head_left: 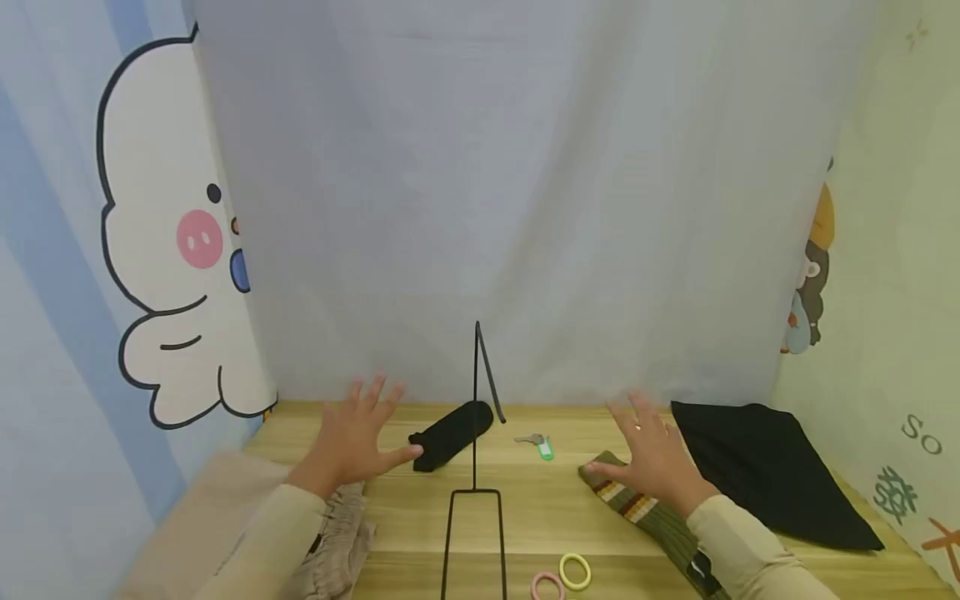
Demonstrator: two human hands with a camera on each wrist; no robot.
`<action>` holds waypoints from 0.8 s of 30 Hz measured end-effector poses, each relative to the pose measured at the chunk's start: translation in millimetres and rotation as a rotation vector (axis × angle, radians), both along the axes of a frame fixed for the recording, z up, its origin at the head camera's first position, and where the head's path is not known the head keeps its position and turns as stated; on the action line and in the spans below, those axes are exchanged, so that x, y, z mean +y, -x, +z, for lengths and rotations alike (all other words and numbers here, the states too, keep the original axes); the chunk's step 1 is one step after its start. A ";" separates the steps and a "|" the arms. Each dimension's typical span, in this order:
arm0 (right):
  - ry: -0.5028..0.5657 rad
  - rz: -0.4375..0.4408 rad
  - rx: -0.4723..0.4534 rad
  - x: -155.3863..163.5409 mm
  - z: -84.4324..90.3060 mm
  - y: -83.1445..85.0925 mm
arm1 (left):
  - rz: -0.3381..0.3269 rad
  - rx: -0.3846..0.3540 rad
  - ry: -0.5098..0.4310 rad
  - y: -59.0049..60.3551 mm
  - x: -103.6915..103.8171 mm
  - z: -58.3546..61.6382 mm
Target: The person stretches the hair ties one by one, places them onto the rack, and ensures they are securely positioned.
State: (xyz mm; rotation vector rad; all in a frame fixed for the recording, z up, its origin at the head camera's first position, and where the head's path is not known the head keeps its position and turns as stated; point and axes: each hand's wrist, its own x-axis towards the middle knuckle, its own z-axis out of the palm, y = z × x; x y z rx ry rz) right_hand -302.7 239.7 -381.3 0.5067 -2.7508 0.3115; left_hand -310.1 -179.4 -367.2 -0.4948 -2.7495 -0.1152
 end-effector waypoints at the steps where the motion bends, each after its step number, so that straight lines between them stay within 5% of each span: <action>1: 0.004 0.051 -0.041 -2.2 -0.1 -4.6 | -0.022 -0.018 0.004 -5.9 1.7 -1.1; 6: 0.047 0.344 -0.432 -12.7 -9.0 -24.6 | -0.192 -0.188 -0.002 -30.1 14.9 -14.4; 10: 0.070 0.443 -0.659 -21.7 -23.9 -35.8 | -0.339 -0.318 0.057 -38.9 28.7 -33.4; 16: 0.038 0.468 -0.653 -31.5 -38.5 -40.1 | -0.403 -0.408 0.175 -44.2 43.7 -55.1; 24: 0.055 0.503 -0.608 -29.4 -42.5 -42.2 | -0.335 -0.606 0.253 -47.4 55.5 -56.2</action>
